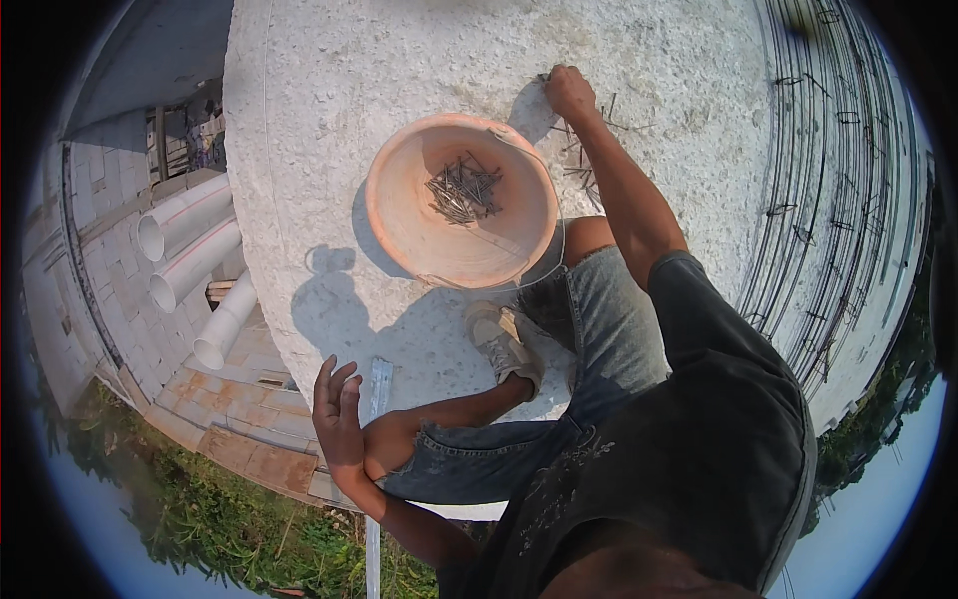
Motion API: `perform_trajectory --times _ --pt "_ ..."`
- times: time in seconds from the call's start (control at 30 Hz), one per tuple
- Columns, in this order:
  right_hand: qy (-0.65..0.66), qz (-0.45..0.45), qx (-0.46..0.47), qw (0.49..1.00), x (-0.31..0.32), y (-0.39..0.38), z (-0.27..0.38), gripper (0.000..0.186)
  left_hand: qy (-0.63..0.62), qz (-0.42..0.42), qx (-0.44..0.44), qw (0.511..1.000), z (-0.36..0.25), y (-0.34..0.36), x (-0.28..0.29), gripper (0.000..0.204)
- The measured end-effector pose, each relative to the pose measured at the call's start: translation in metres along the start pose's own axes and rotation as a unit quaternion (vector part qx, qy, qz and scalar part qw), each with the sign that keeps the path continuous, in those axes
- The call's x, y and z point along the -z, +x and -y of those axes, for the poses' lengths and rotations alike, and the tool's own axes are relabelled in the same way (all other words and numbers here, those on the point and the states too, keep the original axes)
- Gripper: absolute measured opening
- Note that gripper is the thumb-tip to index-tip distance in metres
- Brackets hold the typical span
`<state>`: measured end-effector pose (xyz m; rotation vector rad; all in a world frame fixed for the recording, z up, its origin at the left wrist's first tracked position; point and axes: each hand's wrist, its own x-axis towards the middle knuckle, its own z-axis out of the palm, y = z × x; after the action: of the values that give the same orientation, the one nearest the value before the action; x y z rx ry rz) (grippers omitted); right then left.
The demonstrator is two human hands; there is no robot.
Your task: The person is securing a metal truss component to a concrete roof structure using nails and a hammer.
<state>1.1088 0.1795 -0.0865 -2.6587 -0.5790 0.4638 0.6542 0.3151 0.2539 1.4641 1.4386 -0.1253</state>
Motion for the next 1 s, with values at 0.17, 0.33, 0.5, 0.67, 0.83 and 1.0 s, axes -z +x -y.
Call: perform_trajectory --times 0.17,0.33,0.5,0.67,0.83,1.0 --pt "-0.155 0.082 0.144 0.974 0.024 0.001 -0.011 0.019 -0.005 0.007 0.001 1.000 0.003 0.006 -0.003 0.044" --pt "-0.021 0.136 0.046 0.989 0.064 -0.043 -0.015 0.019 -0.005 -0.006 -0.013 1.000 0.002 -0.002 0.005 0.044" --pt "0.092 0.038 0.127 0.987 0.035 -0.077 -0.035 0.024 0.015 0.001 -0.002 1.000 -0.001 0.002 0.001 0.045" --pt "0.000 0.055 0.064 0.996 0.010 -0.088 -0.040 0.022 0.012 0.001 0.002 1.000 0.001 0.002 0.000 0.045" --pt "0.105 0.023 -0.025 0.994 0.001 -0.088 -0.041 0.016 0.002 -0.007 -0.002 1.000 0.002 -0.003 0.002 0.045" --pt "-0.089 -0.001 0.120 0.989 0.001 -0.082 -0.040 0.020 0.010 -0.005 -0.010 1.000 0.003 -0.005 0.004 0.044"
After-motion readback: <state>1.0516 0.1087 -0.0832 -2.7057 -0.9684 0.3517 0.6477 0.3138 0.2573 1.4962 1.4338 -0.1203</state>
